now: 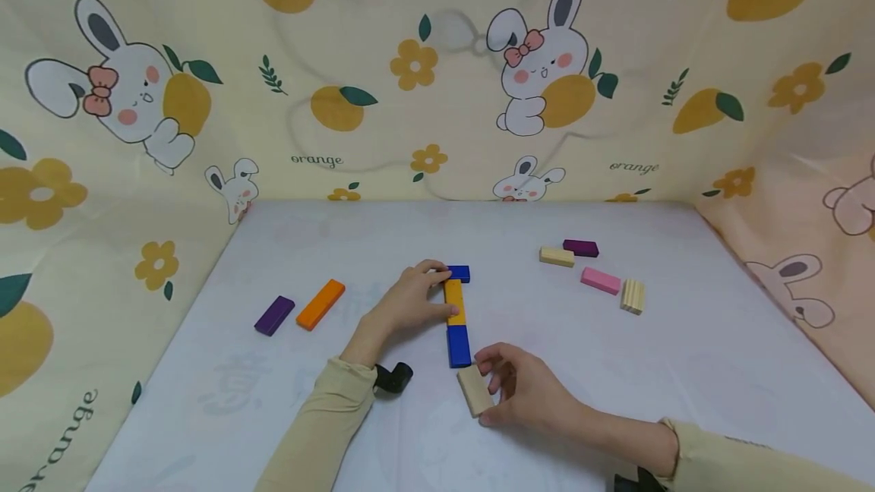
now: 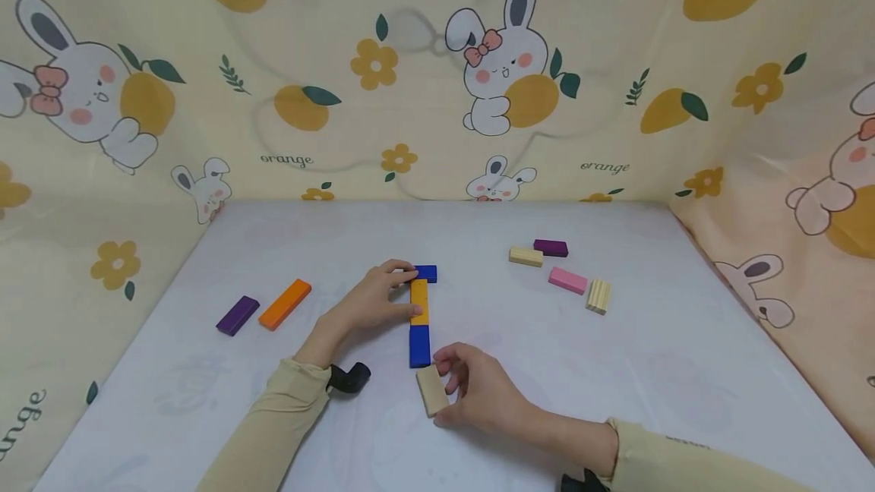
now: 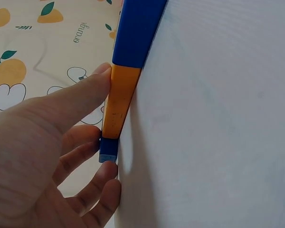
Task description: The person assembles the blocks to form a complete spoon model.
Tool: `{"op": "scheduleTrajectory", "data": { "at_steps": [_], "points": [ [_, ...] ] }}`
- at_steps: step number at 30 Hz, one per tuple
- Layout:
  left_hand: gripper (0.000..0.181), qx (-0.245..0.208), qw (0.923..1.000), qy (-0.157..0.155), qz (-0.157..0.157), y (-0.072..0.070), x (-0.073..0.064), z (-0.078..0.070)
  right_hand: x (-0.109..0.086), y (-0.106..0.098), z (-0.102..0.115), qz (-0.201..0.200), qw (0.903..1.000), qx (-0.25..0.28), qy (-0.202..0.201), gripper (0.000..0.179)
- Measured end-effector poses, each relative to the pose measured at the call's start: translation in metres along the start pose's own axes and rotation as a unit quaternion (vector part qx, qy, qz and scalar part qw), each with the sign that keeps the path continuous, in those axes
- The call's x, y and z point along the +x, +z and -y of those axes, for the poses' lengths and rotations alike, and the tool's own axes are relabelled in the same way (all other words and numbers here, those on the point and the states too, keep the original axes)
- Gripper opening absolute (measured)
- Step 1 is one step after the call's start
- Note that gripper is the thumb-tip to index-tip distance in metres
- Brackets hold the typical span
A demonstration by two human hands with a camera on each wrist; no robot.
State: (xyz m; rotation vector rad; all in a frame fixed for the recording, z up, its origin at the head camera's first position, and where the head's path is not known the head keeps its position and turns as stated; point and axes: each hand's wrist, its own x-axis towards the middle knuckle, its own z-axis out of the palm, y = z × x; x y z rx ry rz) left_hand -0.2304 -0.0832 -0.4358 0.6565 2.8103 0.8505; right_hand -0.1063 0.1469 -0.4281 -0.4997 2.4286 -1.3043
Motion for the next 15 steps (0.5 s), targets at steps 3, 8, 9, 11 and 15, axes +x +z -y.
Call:
{"op": "scheduleTrajectory", "data": {
  "at_steps": [3,8,9,11,15],
  "points": [
    [0.068,-0.003,1.0000,0.002,-0.001,0.000,0.000,0.000,0.003,0.001,0.000,0.002,1.0000,-0.002,-0.003,0.067],
    [0.068,-0.007,1.0000,0.000,-0.005,0.000,-0.002,-0.001,0.006,0.004,0.000,0.004,0.9999,-0.001,-0.012,0.071],
    [0.068,-0.007,1.0000,-0.001,-0.005,0.000,-0.002,-0.001,0.006,0.005,0.000,0.002,0.9999,-0.004,-0.013,0.072],
    [0.068,-0.007,1.0000,-0.003,-0.006,0.000,-0.002,-0.002,0.007,0.007,0.001,-0.002,0.9998,-0.013,-0.014,0.073],
    [0.069,-0.006,1.0000,-0.001,-0.008,0.000,-0.003,-0.002,0.007,0.012,0.004,-0.009,0.9996,-0.027,-0.009,0.075]
  ]
}}
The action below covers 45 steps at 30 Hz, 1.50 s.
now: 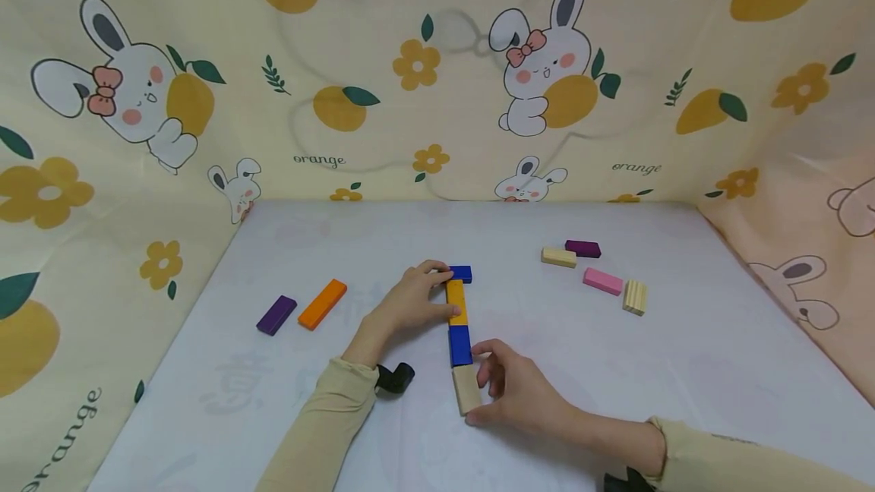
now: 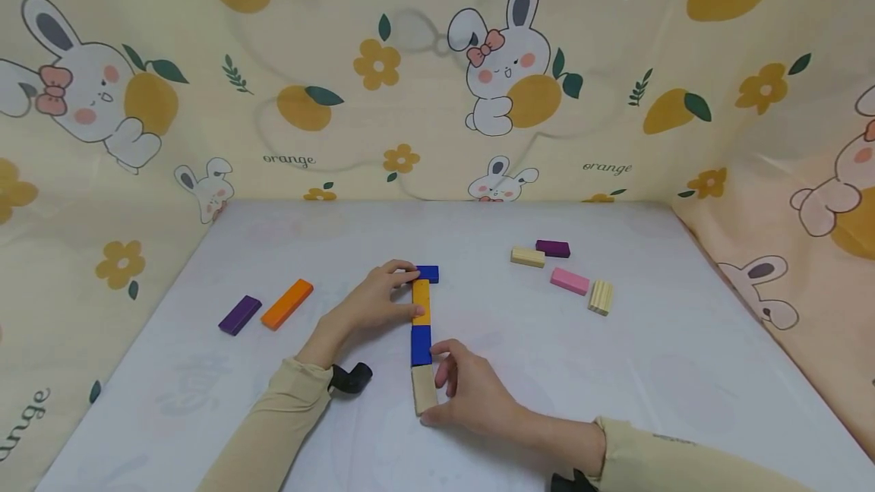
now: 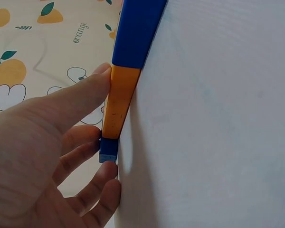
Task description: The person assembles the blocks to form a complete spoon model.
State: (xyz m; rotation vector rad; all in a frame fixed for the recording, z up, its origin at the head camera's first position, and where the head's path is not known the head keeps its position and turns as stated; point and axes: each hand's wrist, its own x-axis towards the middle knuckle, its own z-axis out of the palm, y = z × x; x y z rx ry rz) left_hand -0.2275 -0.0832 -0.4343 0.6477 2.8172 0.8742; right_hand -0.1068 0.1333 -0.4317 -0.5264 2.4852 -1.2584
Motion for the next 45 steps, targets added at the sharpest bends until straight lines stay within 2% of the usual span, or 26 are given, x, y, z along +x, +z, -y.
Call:
{"op": "scheduleTrajectory", "data": {
  "at_steps": [8,15,40,45],
  "points": [
    [0.068,-0.004,1.0000,-0.003,0.001,-0.0002,-0.0007,-0.0010,0.0017,0.0050,0.0020,0.000,0.9999,-0.009,0.011,0.074],
    [0.068,-0.004,1.0000,-0.004,0.002,0.0002,-0.0001,-0.0003,0.0024,0.0045,0.0007,0.003,0.9998,-0.020,0.002,0.069],
    [0.069,0.002,1.0000,-0.007,0.007,-0.0003,-0.0001,-0.0009,0.0043,0.0002,0.0026,0.022,0.9994,-0.015,-0.021,0.069],
    [0.070,0.003,0.9999,-0.006,0.008,-0.0006,-0.0002,-0.0013,0.0058,-0.0016,0.0014,0.029,0.9995,-0.007,-0.006,0.070]
  ]
}}
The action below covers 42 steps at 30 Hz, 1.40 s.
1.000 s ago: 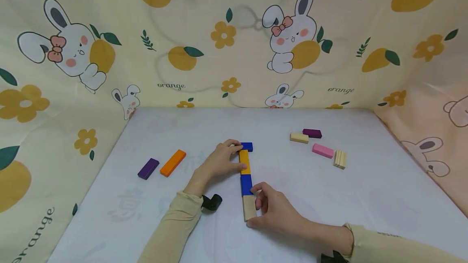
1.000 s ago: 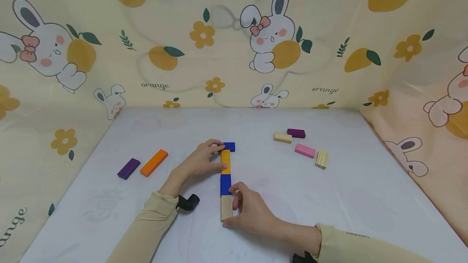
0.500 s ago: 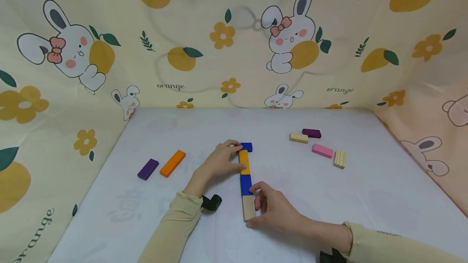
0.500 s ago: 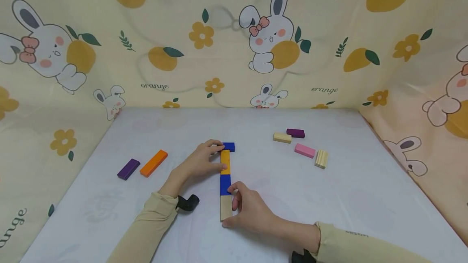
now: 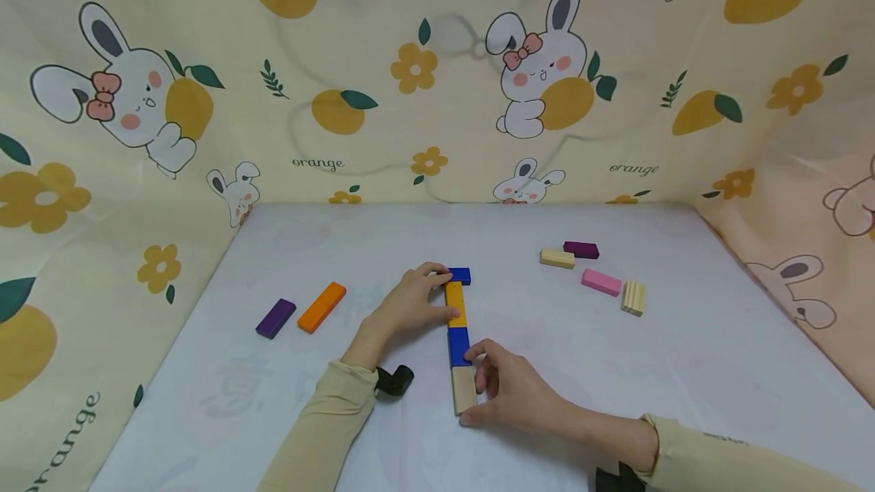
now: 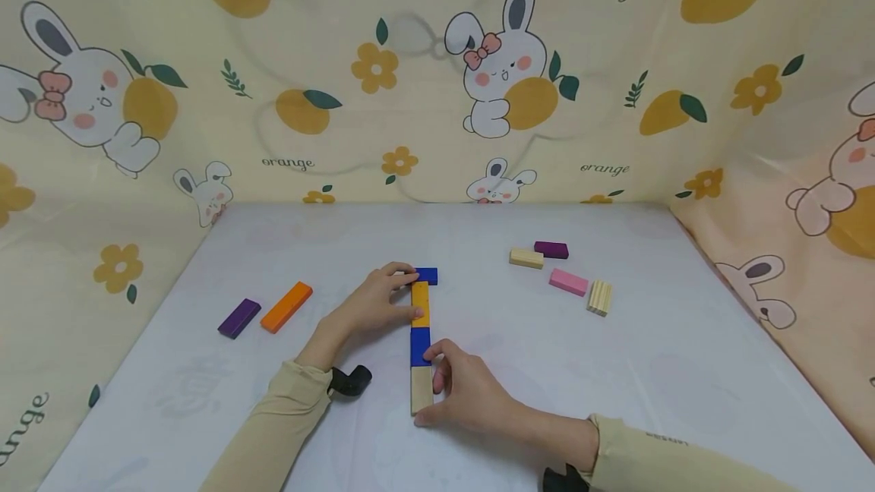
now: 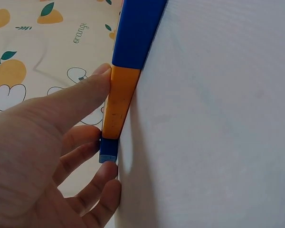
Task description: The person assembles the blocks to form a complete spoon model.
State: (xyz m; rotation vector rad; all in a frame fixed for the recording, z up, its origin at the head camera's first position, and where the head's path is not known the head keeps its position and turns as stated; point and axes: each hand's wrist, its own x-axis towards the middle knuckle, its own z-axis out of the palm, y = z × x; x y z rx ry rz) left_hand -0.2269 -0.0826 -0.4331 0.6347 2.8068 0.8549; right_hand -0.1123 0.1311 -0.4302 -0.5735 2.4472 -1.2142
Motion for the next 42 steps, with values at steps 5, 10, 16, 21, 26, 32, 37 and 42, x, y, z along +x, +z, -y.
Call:
{"op": "scheduleTrajectory", "data": {
  "at_steps": [5,10,16,21,26,32,37,42],
  "points": [
    [0.069,0.003,1.0000,0.000,-0.001,0.001,0.000,0.002,0.005,-0.008,0.001,-0.001,0.9989,0.029,0.038,0.067],
    [0.069,0.004,1.0000,0.008,-0.004,0.002,0.001,0.003,0.015,-0.025,0.003,-0.021,0.9991,0.032,0.015,0.053],
    [0.070,0.008,0.9999,0.009,-0.006,0.001,0.001,0.003,0.031,-0.040,0.000,-0.033,0.9979,-0.032,-0.045,0.049],
    [0.070,0.010,0.9998,0.015,-0.002,0.000,0.001,0.003,0.037,-0.039,0.000,-0.044,0.9917,-0.106,-0.058,0.065],
    [0.070,0.013,0.9998,0.017,-0.001,0.000,0.002,0.004,0.039,-0.037,0.001,-0.037,0.9867,-0.150,-0.050,0.086],
    [0.069,0.014,0.9996,0.022,-0.004,0.000,0.002,0.004,0.043,-0.039,-0.001,-0.019,0.9841,-0.169,-0.051,0.095],
    [0.068,0.016,0.9996,0.024,-0.003,0.001,0.003,0.005,0.045,-0.038,-0.004,0.004,0.9810,-0.187,-0.052,0.097],
    [0.069,0.012,0.9997,0.020,-0.002,0.001,0.003,0.005,0.047,-0.038,-0.007,0.022,0.9776,-0.200,-0.063,0.098]
  ]
}}
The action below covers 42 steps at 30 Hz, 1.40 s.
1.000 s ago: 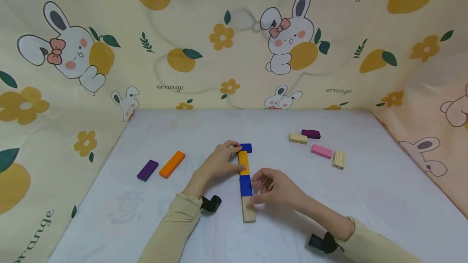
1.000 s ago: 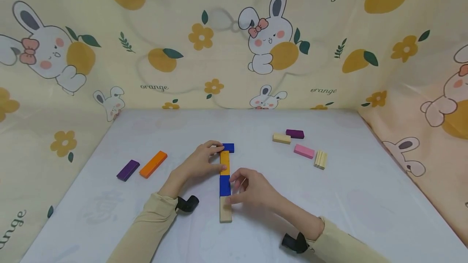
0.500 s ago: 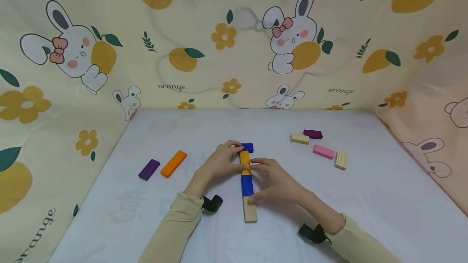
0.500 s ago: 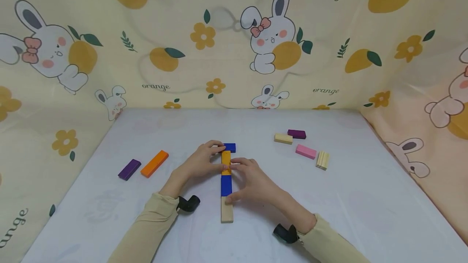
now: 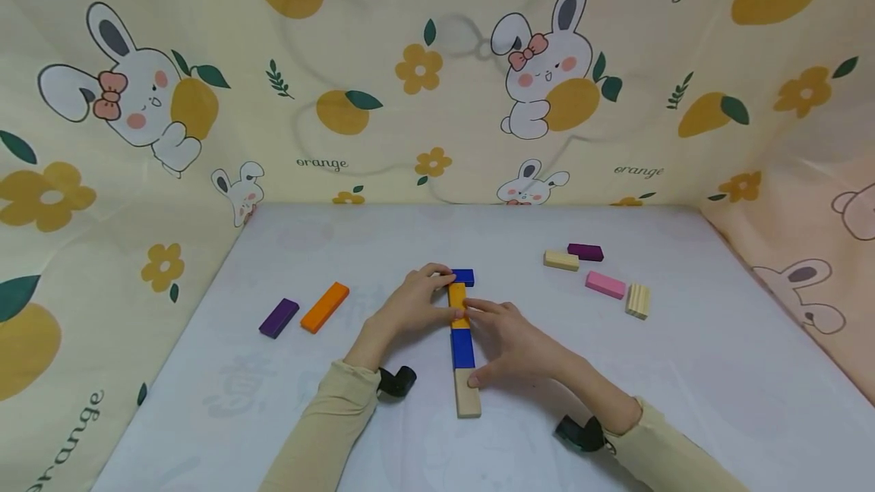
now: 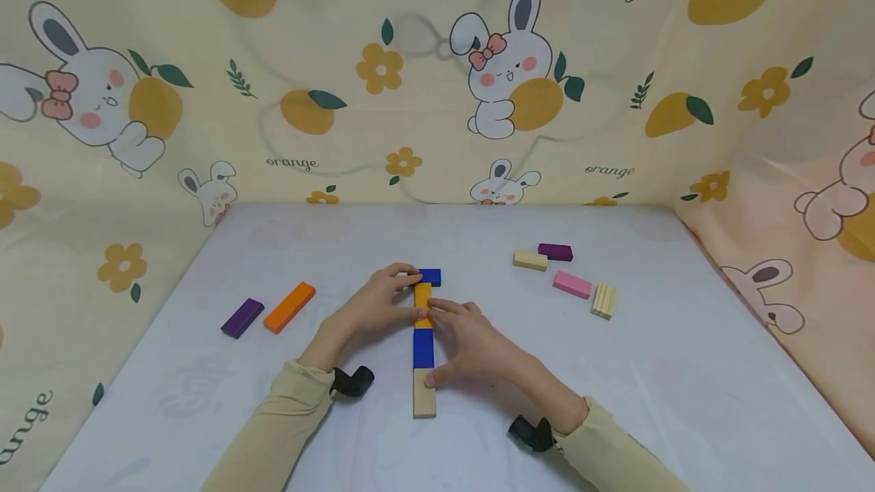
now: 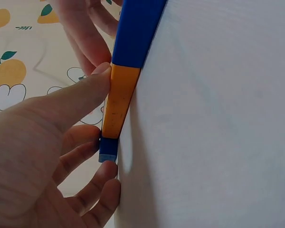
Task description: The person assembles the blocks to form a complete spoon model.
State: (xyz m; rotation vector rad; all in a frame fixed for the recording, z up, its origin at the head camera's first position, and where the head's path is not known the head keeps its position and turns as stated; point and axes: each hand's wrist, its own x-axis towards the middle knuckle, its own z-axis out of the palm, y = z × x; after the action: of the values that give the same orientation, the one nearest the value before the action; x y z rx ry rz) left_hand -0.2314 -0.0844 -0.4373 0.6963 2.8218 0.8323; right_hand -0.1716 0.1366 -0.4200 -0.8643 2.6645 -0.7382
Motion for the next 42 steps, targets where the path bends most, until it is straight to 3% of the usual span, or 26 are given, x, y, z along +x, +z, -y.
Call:
{"op": "scheduleTrajectory", "data": {
  "at_steps": [24,33,36,42],
  "points": [
    [0.067,0.011,0.9998,-0.013,0.013,-0.003,-0.002,-0.006,0.000,-0.002,0.004,0.018,0.9995,-0.025,-0.005,0.097],
    [0.058,0.013,0.9999,0.006,0.004,-0.010,-0.005,-0.010,0.003,-0.003,0.005,0.011,0.9998,-0.016,0.006,0.098],
    [0.050,0.024,0.9995,-0.003,-0.019,-0.013,-0.014,-0.010,0.003,-0.003,0.005,0.013,0.9997,-0.016,0.014,0.099],
    [0.040,0.005,0.9918,-0.079,-0.100,-0.034,-0.057,0.004,0.005,0.000,0.006,0.017,0.9995,-0.016,0.024,0.100]
  ]
}}
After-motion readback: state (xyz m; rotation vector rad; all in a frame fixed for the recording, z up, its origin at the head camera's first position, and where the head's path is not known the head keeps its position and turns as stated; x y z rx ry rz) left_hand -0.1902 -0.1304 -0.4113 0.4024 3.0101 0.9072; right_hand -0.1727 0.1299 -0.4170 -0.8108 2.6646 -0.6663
